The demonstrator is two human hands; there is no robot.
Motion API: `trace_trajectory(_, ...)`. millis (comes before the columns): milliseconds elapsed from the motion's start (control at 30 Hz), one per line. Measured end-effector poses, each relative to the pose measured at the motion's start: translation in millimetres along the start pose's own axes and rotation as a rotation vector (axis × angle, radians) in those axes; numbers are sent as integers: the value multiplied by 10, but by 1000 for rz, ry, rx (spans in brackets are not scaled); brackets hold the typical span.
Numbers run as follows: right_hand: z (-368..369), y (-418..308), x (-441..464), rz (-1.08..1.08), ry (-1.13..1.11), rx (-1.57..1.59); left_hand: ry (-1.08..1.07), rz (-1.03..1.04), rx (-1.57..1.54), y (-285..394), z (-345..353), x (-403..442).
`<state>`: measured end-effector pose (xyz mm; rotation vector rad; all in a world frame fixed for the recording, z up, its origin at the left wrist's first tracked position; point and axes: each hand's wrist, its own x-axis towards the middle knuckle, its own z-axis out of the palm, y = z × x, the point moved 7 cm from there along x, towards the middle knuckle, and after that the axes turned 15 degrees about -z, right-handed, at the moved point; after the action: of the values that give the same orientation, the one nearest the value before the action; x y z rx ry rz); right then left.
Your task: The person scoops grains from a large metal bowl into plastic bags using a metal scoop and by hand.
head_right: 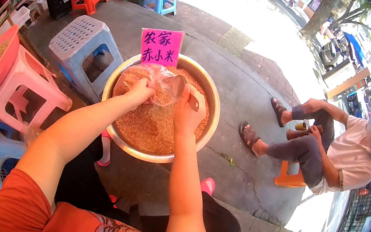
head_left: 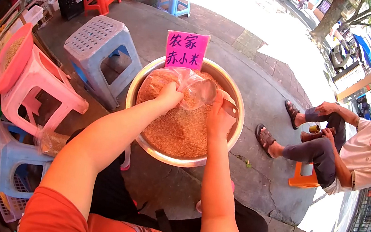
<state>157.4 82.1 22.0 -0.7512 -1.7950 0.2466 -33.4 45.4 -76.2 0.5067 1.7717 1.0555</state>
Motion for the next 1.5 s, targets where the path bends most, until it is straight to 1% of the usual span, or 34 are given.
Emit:
trace_trajectory(33, -24, 110, 1, 19, 12, -39, -7, 1, -4, 11, -8, -8)
trace_trajectory(133, -96, 365, -92, 137, -91, -224, -9, 27, -10, 13, -33, -27)
trace_trajectory(167, -88, 390, -148, 82, -109, -258, -15, 5, 2, -3, -43, -24)
trace_trajectory(267, 204, 814, -699, 354, -500, -291, -31, -38, 24, 46, -59, -112)
trace_trajectory(367, 270, 910, -897, 275, -372, -224, -39, -31, 25, 55, -78, -97)
trace_trajectory(467, 235, 1214, -881, 514, -354, 120, -42, -20, 30, 56, -67, -58)
trace_trajectory(500, 140, 1120, -786, 641, -314, 190, -28, -24, 20, 53, -66, -50)
trace_trajectory(600, 34, 1173, -582, 660, -225, 254, -16, -25, 56, 70, -56, -45)
trace_trajectory(633, -1, 1130, -472, 636, -159, 330, -17, -24, 81, 66, -56, -40)
trace_trajectory(733, -115, 812, -144, 599, -102, 319, -16, -2, 61, 50, -56, -22)
trace_trajectory(767, -62, 775, -119, 583, -75, 393, -26, -15, 42, 36, -55, -18)
trace_trajectory(867, 97, 317, 13, 244, -163, 209, -50, -45, 10, 38, -41, -25)
trace_trajectory(900, 117, 98, 64, 35, -174, 124, -52, -52, 15, 60, -40, -44)
trace_trajectory(1000, 18, -149, 134, -92, -63, 83, -52, -64, -36, 67, -43, -73)
trace_trajectory(1033, -14, -19, 109, 13, -58, 22, -53, -63, -69, 64, -55, -75)
trace_trajectory(1067, -55, 82, 101, 32, -38, -37, -52, -53, -42, 65, -74, -84)
trace_trajectory(1133, -100, 356, 23, 226, -128, -195, -57, -29, 10, 63, -74, -67)
trace_trajectory(1233, 102, 814, -424, 343, -440, -289, -4, -24, -13, 41, -96, -32)
trace_trajectory(1267, 194, 888, -626, 297, -427, -265, -4, -22, -7, 67, -89, -54)
trace_trajectory(1333, 319, 887, -901, 444, -406, -137, 2, -24, 6, 103, -94, -108)
trace_trajectory(1433, 335, 942, -945, 445, -328, 18, -45, 5, 77, 81, -96, -50)
trace_trajectory(1500, 238, 1041, -921, 632, -249, 173, -10, 12, 38, 89, -118, -67)
